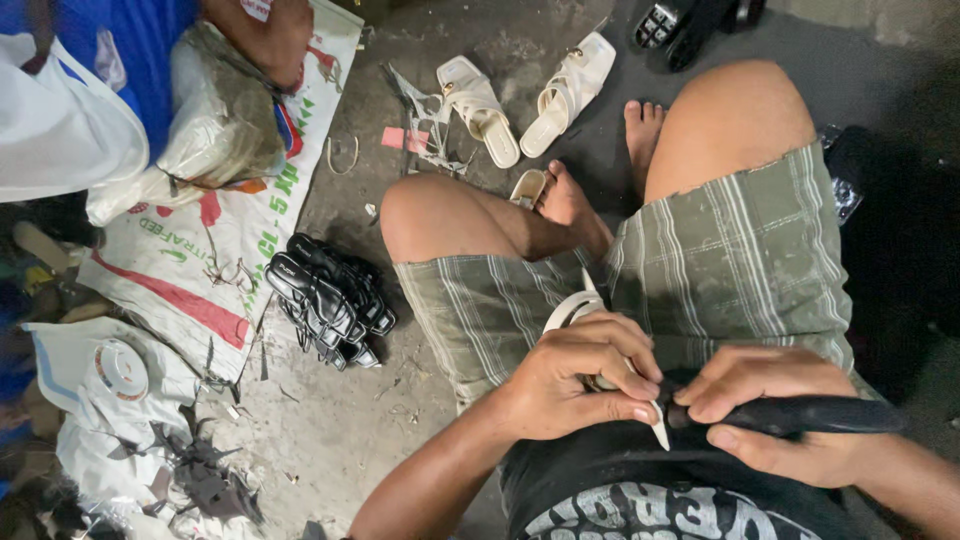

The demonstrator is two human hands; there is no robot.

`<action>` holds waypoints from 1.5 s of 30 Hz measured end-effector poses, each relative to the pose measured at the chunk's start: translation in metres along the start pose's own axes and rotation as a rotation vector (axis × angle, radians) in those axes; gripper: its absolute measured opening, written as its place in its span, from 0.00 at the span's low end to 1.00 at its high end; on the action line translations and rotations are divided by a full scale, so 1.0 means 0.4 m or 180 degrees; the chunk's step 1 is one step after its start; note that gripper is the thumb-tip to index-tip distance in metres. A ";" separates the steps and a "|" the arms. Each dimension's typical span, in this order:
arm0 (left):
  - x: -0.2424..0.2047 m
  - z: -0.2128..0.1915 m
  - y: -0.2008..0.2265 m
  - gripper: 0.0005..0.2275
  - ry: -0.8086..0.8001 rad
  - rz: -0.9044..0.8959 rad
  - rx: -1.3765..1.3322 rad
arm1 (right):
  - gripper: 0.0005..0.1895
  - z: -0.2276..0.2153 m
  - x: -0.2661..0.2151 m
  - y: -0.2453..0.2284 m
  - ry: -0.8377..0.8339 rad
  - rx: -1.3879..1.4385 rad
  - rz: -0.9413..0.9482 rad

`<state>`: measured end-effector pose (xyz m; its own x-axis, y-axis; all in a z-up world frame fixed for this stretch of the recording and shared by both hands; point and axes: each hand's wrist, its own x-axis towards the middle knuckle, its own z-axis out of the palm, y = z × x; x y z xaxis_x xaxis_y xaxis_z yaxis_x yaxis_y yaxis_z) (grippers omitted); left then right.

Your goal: The person sits on the floor and repairs white sandals by attaching black insoles. They heat the insoles over a small gas burner, press them into the sandals, and use a hammer to secure the attachment. The process is repeated for multiple sandals.

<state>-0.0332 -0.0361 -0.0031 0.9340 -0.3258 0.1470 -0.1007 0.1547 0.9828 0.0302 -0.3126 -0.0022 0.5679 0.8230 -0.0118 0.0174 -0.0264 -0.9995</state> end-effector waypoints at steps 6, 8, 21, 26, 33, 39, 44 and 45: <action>-0.020 0.014 -0.007 0.07 -0.0213 0.0043 0.0048 | 0.09 0.024 -0.029 0.004 -0.0151 0.0280 -0.0111; -0.024 0.014 -0.006 0.06 -0.0315 0.0020 0.0109 | 0.10 0.014 -0.033 0.010 -0.0269 0.0315 0.0119; -0.026 0.025 0.045 0.41 -0.0269 -0.0652 0.1303 | 0.10 0.001 -0.033 -0.039 -0.0571 0.0542 0.0410; -0.037 0.032 0.034 0.42 -0.0457 -0.0674 0.1389 | 0.10 0.005 -0.031 -0.009 -0.0358 0.0285 0.0934; -0.038 0.009 0.050 0.33 -0.0747 -0.0603 0.1080 | 0.12 -0.015 -0.038 0.020 -0.0600 0.0374 0.1020; -0.022 0.016 0.047 0.34 -0.0837 -0.0658 0.1226 | 0.11 0.005 -0.033 0.038 -0.0646 0.0504 0.0997; 0.007 0.022 0.069 0.33 -0.0590 -0.0508 0.1628 | 0.16 -0.024 -0.016 -0.009 -0.0524 0.0269 0.2173; 0.011 0.021 0.080 0.32 -0.0496 -0.0563 0.1752 | 0.21 -0.027 -0.009 -0.024 -0.0405 0.0000 0.2179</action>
<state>-0.0351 -0.0405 0.0298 0.8956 -0.4419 -0.0503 -0.1502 -0.4068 0.9011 0.0367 -0.3215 0.0078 0.3504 0.6813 -0.6427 -0.3103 -0.5630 -0.7660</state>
